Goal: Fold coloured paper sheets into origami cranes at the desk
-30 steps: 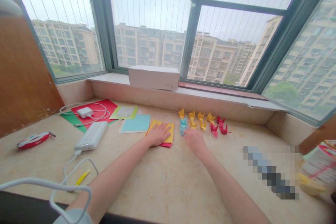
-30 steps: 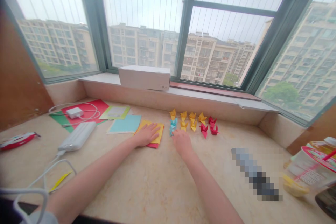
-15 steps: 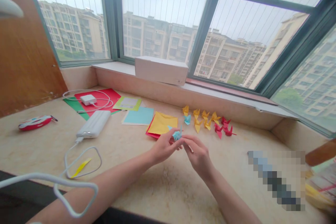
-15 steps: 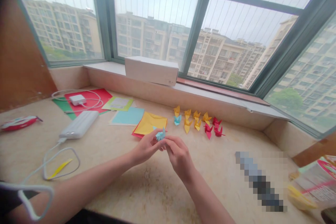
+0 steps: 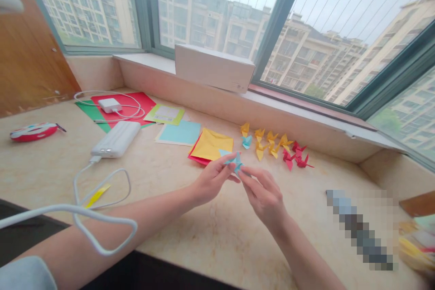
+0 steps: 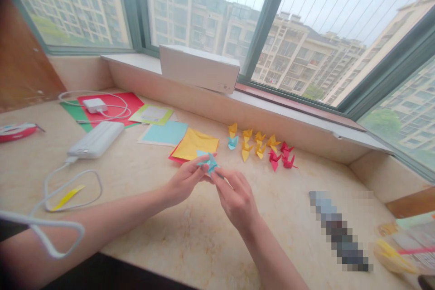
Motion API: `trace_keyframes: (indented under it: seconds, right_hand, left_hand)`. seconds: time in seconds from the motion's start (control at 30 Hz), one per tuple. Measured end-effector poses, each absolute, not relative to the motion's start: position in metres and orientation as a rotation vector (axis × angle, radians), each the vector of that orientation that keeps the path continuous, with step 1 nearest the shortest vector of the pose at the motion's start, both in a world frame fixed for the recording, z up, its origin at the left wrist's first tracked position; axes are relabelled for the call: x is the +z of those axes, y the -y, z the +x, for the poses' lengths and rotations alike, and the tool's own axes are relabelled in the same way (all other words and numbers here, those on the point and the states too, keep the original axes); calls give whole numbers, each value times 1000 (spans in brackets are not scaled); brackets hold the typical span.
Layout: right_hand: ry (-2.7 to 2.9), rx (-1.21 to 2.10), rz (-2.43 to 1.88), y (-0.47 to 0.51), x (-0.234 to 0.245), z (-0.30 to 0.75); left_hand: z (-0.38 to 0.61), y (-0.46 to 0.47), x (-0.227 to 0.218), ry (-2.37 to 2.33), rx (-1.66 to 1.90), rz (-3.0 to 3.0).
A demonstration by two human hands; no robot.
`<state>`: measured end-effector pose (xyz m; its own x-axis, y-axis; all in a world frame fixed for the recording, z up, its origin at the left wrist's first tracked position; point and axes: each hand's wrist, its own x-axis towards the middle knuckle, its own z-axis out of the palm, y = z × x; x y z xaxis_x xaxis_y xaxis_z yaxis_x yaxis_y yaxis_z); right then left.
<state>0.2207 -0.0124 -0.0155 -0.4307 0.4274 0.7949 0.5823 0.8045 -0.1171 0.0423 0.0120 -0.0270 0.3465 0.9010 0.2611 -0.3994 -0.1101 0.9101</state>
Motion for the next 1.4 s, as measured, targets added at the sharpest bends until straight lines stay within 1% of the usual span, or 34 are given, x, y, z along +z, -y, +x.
trace_keyframes:
  seconds: [0.13,0.3,0.4,0.57,0.67,0.73,0.83,0.93,1.07,1.13,1.23,1.4]
  right_hand:
    - [2121,-166,-839,14,-10,218]
    - [1859,105,-1099,17,-16,214]
    - [1831,225,-1118,16,-19,213]
    - [1523,455,-1139,14,-15,213]
    - [1363,610,-1107,12,-9,213]
    - [1325,656,-1086,11,-7,213]
    - [1294,635,-1072,10,-8,214]
    - [1348,558,-1069,9,-13,217]
    - [1638,308,-1071,9,-17,219]
    - [1783,221,-1020,11,-17,218]
    - [1900,198,-947,12,-17,215]
    - [1914,166,-918,14,-14,214]
  left_hand:
    - [34,-15,-28,-584,1223,1431]
    - [26,-16,-33,-731,1137,1755]
    - [27,-13,-32,-770,1123,1853]
    - [30,-11,-21,-586,1321,1600]
    - [30,-14,-17,-599,1393,1465]
    - [30,-16,-17,-639,1391,1415]
    - [29,-19,-18,-689,1308,1381]
    - [25,-19,-18,-779,1211,1492]
    - [22,-16,-14,-925,1255,1862]
    - [23,-15,-15,-967,1263,1938]
    - [24,-17,-21,-923,1215,1862]
    - [26,-21,-25,-806,1122,1742]
